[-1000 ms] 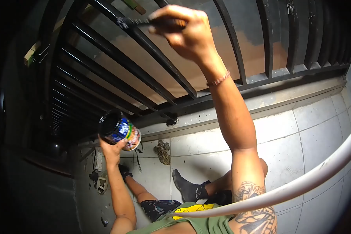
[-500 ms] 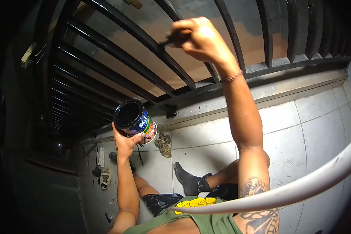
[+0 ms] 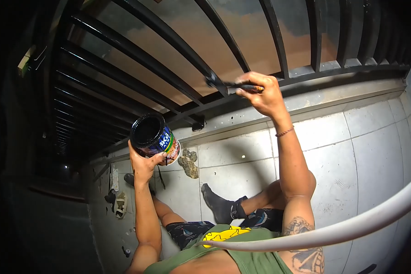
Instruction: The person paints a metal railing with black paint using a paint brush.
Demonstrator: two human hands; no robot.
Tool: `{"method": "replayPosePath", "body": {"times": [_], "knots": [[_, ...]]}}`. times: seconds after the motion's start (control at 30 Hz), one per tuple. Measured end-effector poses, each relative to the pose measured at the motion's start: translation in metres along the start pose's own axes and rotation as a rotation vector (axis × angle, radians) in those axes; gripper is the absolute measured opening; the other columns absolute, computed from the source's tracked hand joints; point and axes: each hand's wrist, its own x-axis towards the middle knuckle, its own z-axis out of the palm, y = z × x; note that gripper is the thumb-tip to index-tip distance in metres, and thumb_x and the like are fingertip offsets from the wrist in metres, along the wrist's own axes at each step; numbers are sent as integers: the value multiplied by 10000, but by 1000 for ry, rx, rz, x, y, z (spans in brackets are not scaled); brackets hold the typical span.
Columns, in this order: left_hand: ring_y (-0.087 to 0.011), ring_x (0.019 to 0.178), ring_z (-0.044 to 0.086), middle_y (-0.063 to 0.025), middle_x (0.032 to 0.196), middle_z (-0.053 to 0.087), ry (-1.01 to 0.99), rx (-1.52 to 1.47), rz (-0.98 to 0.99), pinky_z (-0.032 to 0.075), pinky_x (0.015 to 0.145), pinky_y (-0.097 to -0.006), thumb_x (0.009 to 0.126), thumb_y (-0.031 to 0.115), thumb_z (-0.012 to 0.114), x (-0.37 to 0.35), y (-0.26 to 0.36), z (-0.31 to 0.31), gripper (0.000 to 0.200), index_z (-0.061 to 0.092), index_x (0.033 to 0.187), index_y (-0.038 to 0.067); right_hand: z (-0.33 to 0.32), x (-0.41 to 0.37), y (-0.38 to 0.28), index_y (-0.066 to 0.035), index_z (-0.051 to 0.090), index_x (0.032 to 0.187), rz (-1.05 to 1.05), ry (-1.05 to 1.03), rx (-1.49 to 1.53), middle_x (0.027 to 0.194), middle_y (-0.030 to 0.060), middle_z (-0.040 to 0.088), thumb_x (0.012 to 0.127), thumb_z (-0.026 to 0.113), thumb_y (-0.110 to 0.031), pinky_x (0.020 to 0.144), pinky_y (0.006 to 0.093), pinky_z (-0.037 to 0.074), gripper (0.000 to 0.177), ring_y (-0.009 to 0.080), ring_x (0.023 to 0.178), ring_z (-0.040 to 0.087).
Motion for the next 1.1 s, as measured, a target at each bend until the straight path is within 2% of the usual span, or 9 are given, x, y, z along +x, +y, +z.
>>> {"method": "replayPosePath", "body": {"times": [0.07,0.2,0.23,0.27,0.3,0.4,0.53,0.83,1.1], "knots": [[-199,1019,561,-119,1125,549,1,38,1,477,900,-335,566,224,911,-2,-3,-2,842,405,1204,12,-9,-14,11,-5,661,847,157,-136,-192,772,119,659,700,775,-44,619,322,483,190,249,682,642],[-196,1021,555,-114,1126,548,-11,5,-1,471,901,-334,565,210,907,-1,-4,3,832,409,1202,13,-6,7,3,14,615,802,-100,-45,-162,743,168,611,648,675,56,618,365,466,170,360,689,594],[-195,1024,553,-112,1127,548,-16,5,-11,468,902,-334,563,206,907,-1,-3,2,832,411,1203,12,-7,22,4,41,584,819,-155,-100,-242,741,175,606,633,625,117,628,312,474,205,344,667,597],[-195,1024,553,-112,1127,548,-22,8,-14,468,902,-334,563,206,907,-2,-3,2,832,411,1203,12,-5,35,-4,29,556,801,-174,-155,-286,742,197,575,556,540,100,627,409,457,256,406,736,567],[-194,1027,552,-111,1129,549,-17,11,-1,466,904,-334,561,204,907,-2,-4,0,839,411,1210,12,2,48,-5,25,556,803,-203,-182,-270,752,202,573,556,543,99,644,422,459,257,418,747,558],[-193,1031,550,-110,1134,548,-6,10,15,462,908,-334,557,201,908,-1,0,-1,853,411,1224,12,9,69,-18,13,621,823,-216,-177,-109,857,166,665,621,592,109,689,338,530,225,295,795,667],[-195,1037,548,-112,1148,544,2,45,24,459,915,-333,554,209,911,1,-2,-3,875,407,1241,9,-10,64,-30,-26,689,894,-406,138,52,915,75,708,725,750,-14,736,267,540,180,182,829,687],[-200,1036,551,-116,1152,538,-32,32,-6,459,914,-337,567,254,912,-1,-5,1,891,397,1249,0,-7,10,17,11,655,882,115,-289,-144,826,135,687,698,720,61,714,327,519,202,247,785,672],[-202,1049,544,-115,1154,535,-64,28,11,452,917,-336,566,290,914,-3,1,6,899,400,1245,4,2,44,8,-16,638,809,-227,-342,-299,814,160,649,616,570,111,700,385,512,240,351,800,631]]}}
